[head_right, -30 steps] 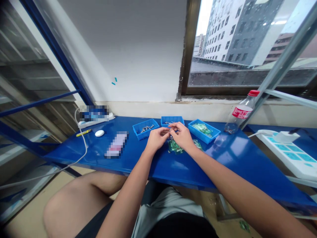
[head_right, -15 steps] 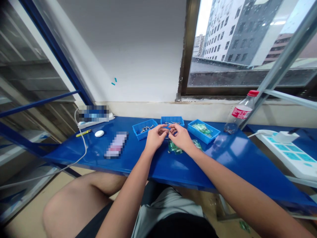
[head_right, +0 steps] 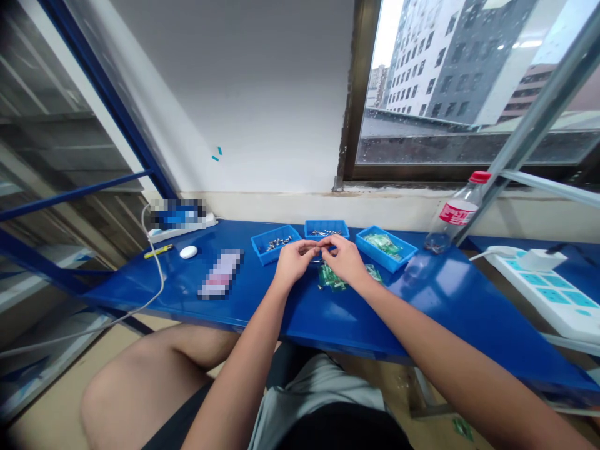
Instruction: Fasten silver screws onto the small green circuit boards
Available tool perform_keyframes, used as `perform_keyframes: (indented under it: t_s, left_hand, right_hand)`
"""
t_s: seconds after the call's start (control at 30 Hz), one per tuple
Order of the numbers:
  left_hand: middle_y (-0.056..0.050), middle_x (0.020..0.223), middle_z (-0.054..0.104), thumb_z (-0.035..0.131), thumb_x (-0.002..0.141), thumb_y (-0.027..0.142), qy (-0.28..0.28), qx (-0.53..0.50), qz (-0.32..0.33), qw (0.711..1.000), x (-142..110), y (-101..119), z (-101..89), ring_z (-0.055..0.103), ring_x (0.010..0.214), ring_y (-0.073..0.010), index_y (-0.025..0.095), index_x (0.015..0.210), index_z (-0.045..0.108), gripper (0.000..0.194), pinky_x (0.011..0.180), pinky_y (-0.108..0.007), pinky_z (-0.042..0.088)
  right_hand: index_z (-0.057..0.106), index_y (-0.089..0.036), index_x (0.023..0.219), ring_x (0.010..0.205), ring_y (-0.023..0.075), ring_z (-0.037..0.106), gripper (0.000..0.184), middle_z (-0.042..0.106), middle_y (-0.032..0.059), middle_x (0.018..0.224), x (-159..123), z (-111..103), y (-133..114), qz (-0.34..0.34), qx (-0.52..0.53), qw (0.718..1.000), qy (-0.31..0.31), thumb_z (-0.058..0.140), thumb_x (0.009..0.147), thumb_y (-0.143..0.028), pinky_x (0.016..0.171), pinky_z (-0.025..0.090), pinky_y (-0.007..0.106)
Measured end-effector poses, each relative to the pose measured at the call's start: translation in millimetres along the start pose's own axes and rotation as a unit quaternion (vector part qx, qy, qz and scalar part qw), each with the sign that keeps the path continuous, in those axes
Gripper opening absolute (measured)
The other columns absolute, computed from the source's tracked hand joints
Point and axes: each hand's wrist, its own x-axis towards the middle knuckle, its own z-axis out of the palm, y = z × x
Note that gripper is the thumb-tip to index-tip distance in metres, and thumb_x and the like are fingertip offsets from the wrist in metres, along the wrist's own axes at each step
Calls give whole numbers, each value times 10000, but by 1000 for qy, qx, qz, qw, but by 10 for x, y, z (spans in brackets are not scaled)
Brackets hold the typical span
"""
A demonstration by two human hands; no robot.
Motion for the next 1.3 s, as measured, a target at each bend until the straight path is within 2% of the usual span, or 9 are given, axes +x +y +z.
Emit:
perform_keyframes:
  t_s: [0.2, 0.33, 0.43, 0.6, 0.73, 0.83, 0.93, 1.13, 1.3]
  left_hand:
    - [-82, 931, 813, 726, 847, 129, 16, 6, -4, 1000, 15, -56, 23, 787, 880, -215, 166, 937, 768, 106, 880, -363, 639]
    - [-90, 984, 808, 689, 820, 28, 23, -28, -1, 999, 9, -35, 18, 785, 936, -202, 160, 1042, 730, 262, 899, -351, 637]
    - [-95, 1013, 808, 669, 833, 28, 21, -35, 3, 999, 4, -6, 10, 784, 960, -207, 169, 1091, 717, 298, 909, -352, 632]
    - [-82, 951, 810, 705, 902, 249, 51, 24, 11, 998, -12, 26, 5, 784, 872, -220, 179, 1040, 753, 162, 814, -321, 632]
    - [-62, 902, 816, 646, 955, 426, 7, 70, 15, 997, -29, 47, -6, 782, 845, -232, 202, 969, 805, 275, 765, -308, 623]
    - [-50, 954, 823, 659, 946, 338, -12, 83, 18, 996, -28, 55, -13, 784, 873, -230, 221, 1016, 816, 208, 821, -319, 625]
    - [-66, 980, 822, 675, 917, 242, 9, 77, 7, 997, -14, 34, -8, 786, 906, -231, 206, 1017, 812, 173, 869, -335, 627]
    - [-92, 955, 820, 722, 864, 192, 24, 54, -16, 998, 8, -40, 8, 792, 891, -231, 165, 981, 800, 143, 873, -353, 639]
    - [-82, 1012, 820, 700, 857, 140, 23, 32, -9, 999, 24, -63, 11, 792, 930, -211, 157, 1017, 797, 188, 917, -337, 634]
  right_hand:
    - [716, -203, 984, 844, 220, 730, 182, 764, 69, 947, -8, 26, 21, 53, 35, 998, -1, 689, 861, -334, 747, 618, 350]
    - [707, -195, 999, 820, 203, 717, 200, 752, 64, 917, -1, 44, 64, 54, 51, 997, -8, 691, 822, -286, 735, 619, 337]
    - [710, -193, 1031, 795, 186, 701, 247, 736, 51, 899, 2, 48, 70, 49, 44, 998, -16, 661, 792, -228, 712, 611, 314]
    - [735, -199, 969, 762, 187, 678, 196, 735, 57, 902, 2, 29, 14, 24, -11, 1000, 5, 629, 807, -230, 705, 594, 320]
    - [712, -194, 961, 754, 191, 696, 182, 743, 53, 879, -4, 15, -13, 55, 42, 998, 6, 643, 803, -253, 675, 596, 306]
    - [714, -194, 989, 811, 203, 726, 206, 761, 63, 950, -2, 12, 16, 63, 81, 995, -10, 640, 807, -255, 713, 616, 317]
    - [727, -203, 982, 847, 210, 739, 186, 768, 66, 1006, 5, 24, 76, 60, 72, 995, -18, 630, 836, -265, 781, 625, 351]
    - [690, -205, 985, 860, 220, 730, 206, 759, 64, 935, 20, 51, 148, 77, 77, 994, -3, 714, 844, -353, 784, 618, 359]
    - [682, -197, 968, 849, 203, 712, 197, 747, 69, 942, 21, 44, 140, 74, 79, 994, -5, 715, 825, -329, 783, 609, 341]
